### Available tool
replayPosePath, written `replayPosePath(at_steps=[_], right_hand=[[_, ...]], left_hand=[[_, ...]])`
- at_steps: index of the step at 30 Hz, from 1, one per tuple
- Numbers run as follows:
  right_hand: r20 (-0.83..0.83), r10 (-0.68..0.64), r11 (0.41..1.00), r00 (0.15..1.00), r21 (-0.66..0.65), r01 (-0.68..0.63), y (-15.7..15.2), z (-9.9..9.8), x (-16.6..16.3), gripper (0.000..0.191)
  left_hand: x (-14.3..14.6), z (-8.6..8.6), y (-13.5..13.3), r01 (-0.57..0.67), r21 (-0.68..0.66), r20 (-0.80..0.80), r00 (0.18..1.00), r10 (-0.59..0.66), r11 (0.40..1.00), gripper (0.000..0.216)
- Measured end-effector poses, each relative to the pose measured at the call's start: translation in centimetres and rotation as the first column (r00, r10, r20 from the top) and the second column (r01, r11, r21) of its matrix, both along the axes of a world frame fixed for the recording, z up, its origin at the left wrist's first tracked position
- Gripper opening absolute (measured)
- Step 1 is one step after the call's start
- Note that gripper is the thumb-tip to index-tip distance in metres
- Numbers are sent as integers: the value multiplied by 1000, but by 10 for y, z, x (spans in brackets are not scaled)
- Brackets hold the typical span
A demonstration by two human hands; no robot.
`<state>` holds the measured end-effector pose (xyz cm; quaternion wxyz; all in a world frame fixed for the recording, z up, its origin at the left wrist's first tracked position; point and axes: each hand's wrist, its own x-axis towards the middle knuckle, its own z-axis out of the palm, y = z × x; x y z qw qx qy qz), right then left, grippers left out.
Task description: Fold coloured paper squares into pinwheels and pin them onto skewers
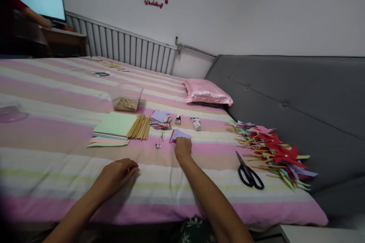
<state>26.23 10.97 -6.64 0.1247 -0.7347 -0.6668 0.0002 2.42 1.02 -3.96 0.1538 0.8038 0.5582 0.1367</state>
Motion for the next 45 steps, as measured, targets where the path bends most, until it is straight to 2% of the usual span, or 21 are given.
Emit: replayPosePath(at_steps=[3,6,9,12,14,17,20,25,29,32,35,39,45], right_hand=[[49,-83,996,995,-19,84,-4,11,-12,32],[71,-118,992,990,-30,120,-24,24,-30,32],[59,-72,994,996,-74,76,-57,31,-46,27],[-8,20,990,1000,-138,-21,-86,30,-48,20],[-69,90,980,994,-172,-101,-95,31,-41,29],[-131,152,968,980,-179,-174,-93,34,-26,51],[-174,210,954,962,-179,-240,-85,34,-19,60],[-347,236,951,908,-110,-289,-86,22,-16,53],[-481,180,975,858,-28,-220,-89,13,-12,45],[-453,139,987,881,-7,-159,-89,9,-12,42],[-402,136,988,906,-14,-154,-89,5,-16,45],[-374,120,989,920,-37,-144,-89,4,-18,43],[-403,72,991,912,-73,-111,-85,7,-18,41]], left_hand=[[-8,2,-1,-7,17,12,1000,7,1000,26],[-12,4,-1,-5,41,32,999,4,999,26],[-13,7,0,-17,66,53,998,14,998,27],[-14,11,-1,-22,89,74,997,16,996,28],[-14,12,-1,-19,97,75,997,11,995,28],[-13,13,0,-16,93,68,998,10,996,28],[-9,12,1,-9,96,62,998,3,995,27],[5,8,2,-3,93,39,999,-1,996,25],[22,1,5,3,130,94,995,-15,991,26],[37,-3,6,82,154,140,985,-104,985,26],[52,-4,4,125,123,132,981,-141,985,27],[64,-4,1,137,56,73,987,-141,989,26],[66,-5,0,93,18,22,995,-93,996,22]])
